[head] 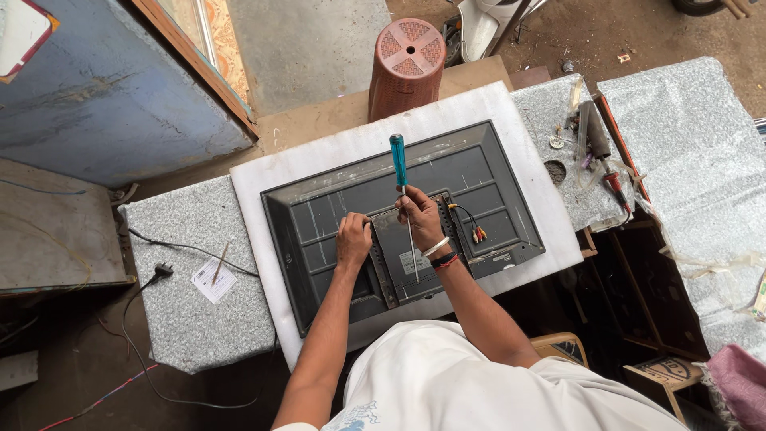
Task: The person retrieves a screwdriver from a drawer under the workbench, then uses it to unscrew and remove the back cover of a television lying face-down on the bench, working around the panel by hand and setting the cover aside.
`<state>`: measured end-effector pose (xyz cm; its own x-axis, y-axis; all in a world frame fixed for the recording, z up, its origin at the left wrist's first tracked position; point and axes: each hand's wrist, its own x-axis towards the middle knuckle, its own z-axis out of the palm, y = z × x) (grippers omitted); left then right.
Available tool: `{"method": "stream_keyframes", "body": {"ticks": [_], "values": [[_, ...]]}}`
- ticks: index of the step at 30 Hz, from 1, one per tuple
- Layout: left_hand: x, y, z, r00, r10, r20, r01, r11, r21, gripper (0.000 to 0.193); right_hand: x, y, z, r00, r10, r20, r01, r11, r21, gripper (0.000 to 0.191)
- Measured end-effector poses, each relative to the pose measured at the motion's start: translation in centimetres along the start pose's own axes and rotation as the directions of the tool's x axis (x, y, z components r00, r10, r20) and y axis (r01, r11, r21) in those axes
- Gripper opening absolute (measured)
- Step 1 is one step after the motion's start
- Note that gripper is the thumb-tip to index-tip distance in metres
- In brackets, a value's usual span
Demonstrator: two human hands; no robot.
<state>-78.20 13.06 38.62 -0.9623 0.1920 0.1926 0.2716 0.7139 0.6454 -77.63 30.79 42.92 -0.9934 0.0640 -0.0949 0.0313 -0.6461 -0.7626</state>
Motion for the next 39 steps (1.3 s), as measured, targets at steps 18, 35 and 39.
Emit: {"method": "stream_keyframes", "body": {"ticks": [18,35,39], "values": [[-1.0,0.5,-0.7,0.999,-0.046,-0.015,0.046,0.998,0.038,0.014,-0.1,0.3,1.8,0.998,0.041,0.050,-0.040,0.999,-0.024,0.034],[-0.4,-0.4,-1.1,0.999,0.018,0.036,-0.018,1.000,0.008,0.012,-1.9,1.0,0.3,0.998,0.034,-0.058,-0.035,0.999,-0.017,0.032],[-0.6,-0.2,-0.6,1.000,0.029,0.005,-0.029,0.994,0.105,0.010,-2.2,1.2,0.5,0.995,0.046,-0.086,-0.049,0.998,-0.029,0.032]]}}
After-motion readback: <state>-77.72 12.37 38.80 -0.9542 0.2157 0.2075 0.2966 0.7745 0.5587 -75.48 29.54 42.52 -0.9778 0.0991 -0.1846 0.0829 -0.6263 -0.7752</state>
